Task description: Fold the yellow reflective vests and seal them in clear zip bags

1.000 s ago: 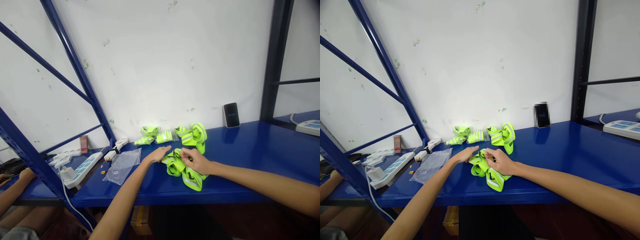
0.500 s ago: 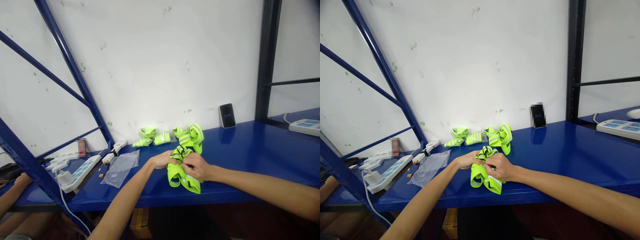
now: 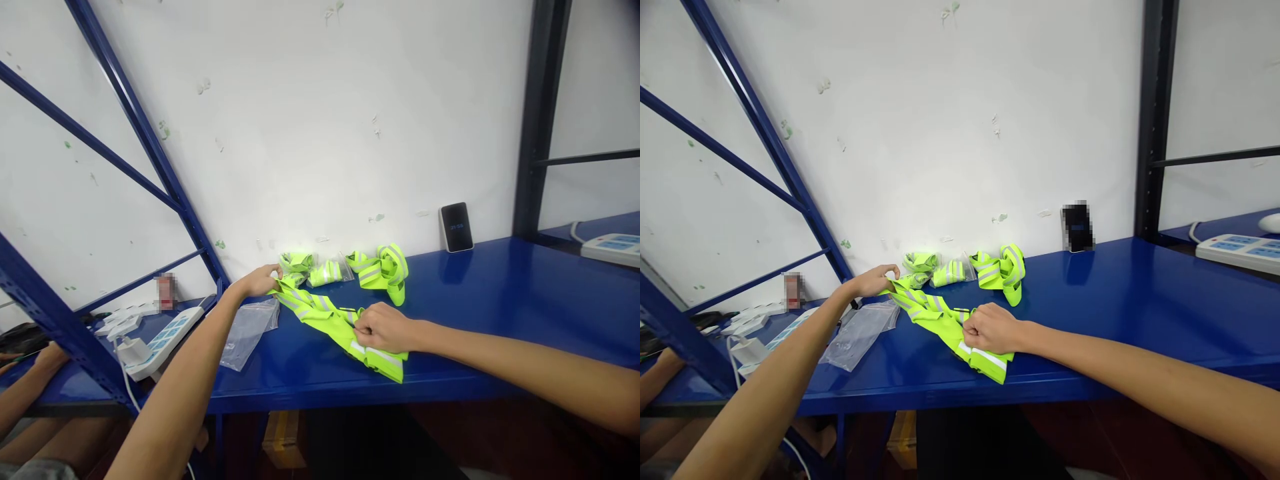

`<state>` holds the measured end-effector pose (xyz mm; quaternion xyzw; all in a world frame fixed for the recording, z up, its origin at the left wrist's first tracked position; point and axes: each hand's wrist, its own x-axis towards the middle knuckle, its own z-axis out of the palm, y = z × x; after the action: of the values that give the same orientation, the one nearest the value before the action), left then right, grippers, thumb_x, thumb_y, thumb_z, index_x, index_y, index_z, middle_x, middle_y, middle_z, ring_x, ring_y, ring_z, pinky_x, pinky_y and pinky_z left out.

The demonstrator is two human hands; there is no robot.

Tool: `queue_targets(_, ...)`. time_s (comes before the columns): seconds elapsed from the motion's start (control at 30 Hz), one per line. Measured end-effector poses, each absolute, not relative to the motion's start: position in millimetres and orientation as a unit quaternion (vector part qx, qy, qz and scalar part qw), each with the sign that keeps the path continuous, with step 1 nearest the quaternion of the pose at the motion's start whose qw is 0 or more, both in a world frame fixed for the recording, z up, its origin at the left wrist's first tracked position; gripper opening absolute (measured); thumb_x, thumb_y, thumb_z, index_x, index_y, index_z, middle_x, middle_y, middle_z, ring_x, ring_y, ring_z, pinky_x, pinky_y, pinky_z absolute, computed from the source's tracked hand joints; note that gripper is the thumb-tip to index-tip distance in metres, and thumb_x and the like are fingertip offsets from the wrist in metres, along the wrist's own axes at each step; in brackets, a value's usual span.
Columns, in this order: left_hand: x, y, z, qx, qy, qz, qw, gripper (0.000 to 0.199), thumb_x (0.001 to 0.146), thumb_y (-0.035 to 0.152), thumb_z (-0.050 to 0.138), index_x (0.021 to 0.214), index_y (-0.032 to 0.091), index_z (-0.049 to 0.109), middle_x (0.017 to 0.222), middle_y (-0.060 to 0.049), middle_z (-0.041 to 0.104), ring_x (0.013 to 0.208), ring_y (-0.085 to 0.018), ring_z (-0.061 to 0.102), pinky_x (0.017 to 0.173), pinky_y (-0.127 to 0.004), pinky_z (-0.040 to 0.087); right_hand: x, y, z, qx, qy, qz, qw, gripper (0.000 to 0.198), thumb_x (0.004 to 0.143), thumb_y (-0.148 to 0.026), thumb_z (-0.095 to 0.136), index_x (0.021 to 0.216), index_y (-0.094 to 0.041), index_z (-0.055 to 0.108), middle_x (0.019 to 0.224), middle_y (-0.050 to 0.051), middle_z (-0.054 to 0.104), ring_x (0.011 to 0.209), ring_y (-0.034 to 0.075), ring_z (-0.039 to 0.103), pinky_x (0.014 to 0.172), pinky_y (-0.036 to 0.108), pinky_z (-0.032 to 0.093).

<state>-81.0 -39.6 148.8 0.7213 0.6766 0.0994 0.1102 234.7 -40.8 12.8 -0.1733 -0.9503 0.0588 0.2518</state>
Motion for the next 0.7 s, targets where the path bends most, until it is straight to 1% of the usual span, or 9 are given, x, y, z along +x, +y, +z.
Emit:
queue_targets(0.13,-59.0,-31.1,133.1,0.706,0.695,0.054,0.126,0.045,0.057,0.024,0.062,0.101,0.017,0.06,0.095,-0.005,0.063,0.084,-0.021,0.058,0.066,-0.025,0.042,232.5,-41.1,14.5,-0.166,-0.96,0.054,0.22,0.034,0.079,-0.016,0.049,0.048,-0.019,0.034,0.045,-0.005,0.03,0.047,0.01,0.027,0.053,0.026,0.025)
queue_targets(0.2,-37.7,-34.1,128.8,0.714,0.669,0.031,0.202,0.061,0.058,0.032,0.069,0.117,0.021,0.058,0.116,-0.008,0.06,0.094,-0.023,0.058,0.068,-0.025,0.045,231.7,-42.9,14.9,-0.162,-0.956,0.037,0.241,0.035,0.081,-0.02,0.051,0.048,-0.019,0.038,0.051,-0.002,0.04,0.055,0.012,0.036,0.057,0.027,0.03)
queue_targets(0.27,-17.8,-41.4,128.1,0.713,0.616,0.034,0.334,0.065,0.065,0.046,0.067,0.126,0.027,0.054,0.128,-0.007,0.054,0.103,-0.023,0.057,0.073,-0.025,0.047,231.7,-45.1,15.4,-0.167,-0.945,0.026,0.28,0.024,0.079,-0.022,0.055,0.056,-0.018,0.048,0.068,0.003,0.052,0.066,0.015,0.043,0.063,0.029,0.035)
queue_targets(0.33,-5.4,-48.6,127.5,0.701,0.55,0.078,0.448,0.06,0.075,0.054,0.057,0.129,0.029,0.052,0.122,-0.007,0.057,0.106,-0.021,0.057,0.08,-0.026,0.048,232.1,-47.0,16.1,-0.183,-0.933,0.026,0.309,0.007,0.076,-0.023,0.059,0.072,-0.018,0.058,0.085,0.006,0.056,0.076,0.018,0.045,0.068,0.031,0.038)
queue_targets(0.4,-2.5,-51.5,123.2,0.691,0.513,0.127,0.494,0.061,0.078,0.053,0.057,0.133,0.028,0.048,0.112,-0.006,0.061,0.103,-0.018,0.058,0.084,-0.028,0.049,232.8,-48.7,17.1,-0.2,-0.927,0.032,0.317,0.013,0.075,-0.025,0.062,0.086,-0.018,0.06,0.09,0.007,0.056,0.081,0.02,0.045,0.072,0.034,0.04)
queue_targets(0.47,-6.2,-49.0,114.5,0.687,0.533,0.136,0.474,0.071,0.073,0.051,0.065,0.136,0.027,0.043,0.104,-0.006,0.063,0.094,-0.017,0.061,0.08,-0.028,0.051,233.4,-50.1,18.2,-0.204,-0.927,0.037,0.313,0.017,0.076,-0.026,0.061,0.091,-0.018,0.06,0.088,0.007,0.056,0.086,0.023,0.045,0.077,0.037,0.04)
queue_targets(0.53,-10.1,-43.1,104.1,0.681,0.594,0.076,0.421,0.077,0.068,0.055,0.069,0.133,0.022,0.045,0.093,-0.006,0.065,0.079,-0.017,0.063,0.07,-0.029,0.053,233.7,-51.3,18.9,-0.205,-0.928,0.035,0.31,0.017,0.078,-0.027,0.061,0.093,-0.02,0.061,0.091,0.007,0.057,0.094,0.025,0.045,0.083,0.042,0.038)
queue_targets(0.6,-8.0,-37.5,95.1,0.667,0.635,-0.019,0.389,0.072,0.064,0.062,0.068,0.119,0.017,0.055,0.085,-0.007,0.065,0.069,-0.017,0.063,0.061,-0.029,0.052,233.6,-51.7,18.8,-0.213,-0.925,0.031,0.313,0.016,0.078,-0.028,0.061,0.092,-0.02,0.062,0.099,0.008,0.057,0.101,0.027,0.045,0.087,0.045,0.036)
queue_targets(0.7,8.3,-35.5,84.5,0.68,0.605,-0.059,0.41,0.059,0.064,0.061,0.069,0.103,0.017,0.061,0.091,-0.007,0.066,0.072,-0.019,0.063,0.06,-0.028,0.052,233.4,-50.5,17.2,-0.235,-0.921,0.042,0.308,0.027,0.075,-0.03,0.062,0.1,-0.019,0.061,0.12,0.011,0.05,0.108,0.029,0.046,0.088,0.046,0.037)
